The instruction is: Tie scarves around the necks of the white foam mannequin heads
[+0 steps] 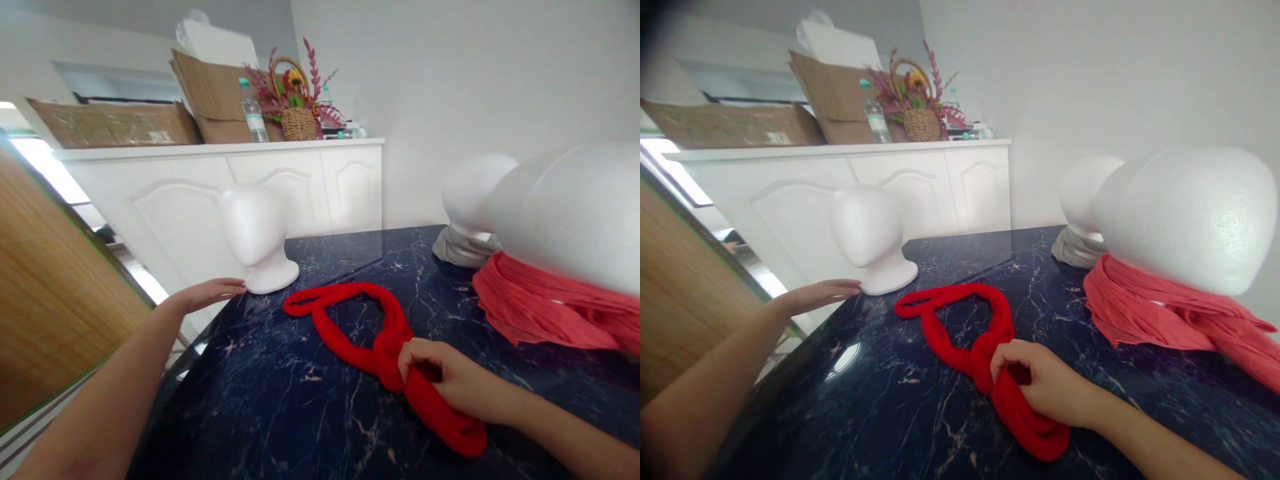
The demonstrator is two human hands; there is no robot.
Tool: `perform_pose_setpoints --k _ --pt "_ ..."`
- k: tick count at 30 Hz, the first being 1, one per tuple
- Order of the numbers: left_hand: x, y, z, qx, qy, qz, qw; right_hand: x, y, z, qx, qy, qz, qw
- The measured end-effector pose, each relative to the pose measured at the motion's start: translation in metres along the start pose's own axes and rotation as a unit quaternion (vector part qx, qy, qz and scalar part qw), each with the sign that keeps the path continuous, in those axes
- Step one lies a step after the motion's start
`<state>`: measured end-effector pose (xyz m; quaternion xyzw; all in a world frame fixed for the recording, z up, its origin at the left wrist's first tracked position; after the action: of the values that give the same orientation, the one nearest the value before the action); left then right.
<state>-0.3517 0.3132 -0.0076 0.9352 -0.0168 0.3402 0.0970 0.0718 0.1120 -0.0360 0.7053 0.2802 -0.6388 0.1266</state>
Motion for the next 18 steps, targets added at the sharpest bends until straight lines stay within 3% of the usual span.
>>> perform_pose_setpoints --k 4,8,13,18 --pt "-0.004 0.03 0.005 -0.055 -0.118 -0.071 0.989 -0.001 0.0 0.0 -0.001 0.01 -0.013 1.0" --pt "0.03 0.041 0.045 -0.069 -0.166 -0.067 0.981 -0.002 -0.001 0.0 -0.006 0.016 -0.012 1.0" --pt "0.082 0.031 0.09 0.014 -0.285 -0.03 0.958 -0.009 0.003 0.004 -0.027 0.053 -0.031 0.998" --pt "0.122 0.035 0.103 0.12 -0.342 0.01 0.932 -0.032 0.013 0.017 -0.036 0.19 -0.092 0.977"
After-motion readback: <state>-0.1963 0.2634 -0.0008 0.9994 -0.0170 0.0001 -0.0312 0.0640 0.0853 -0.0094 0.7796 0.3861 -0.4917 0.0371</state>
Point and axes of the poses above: each hand's wrist, its own y-axis away from the middle knuckle, its own z-axis out of the palm, x = y × z, the point moved 9 cm from there along -y, towards the middle knuckle, and after that the axes turned 15 degrees about -y, right-handed, at the moved point
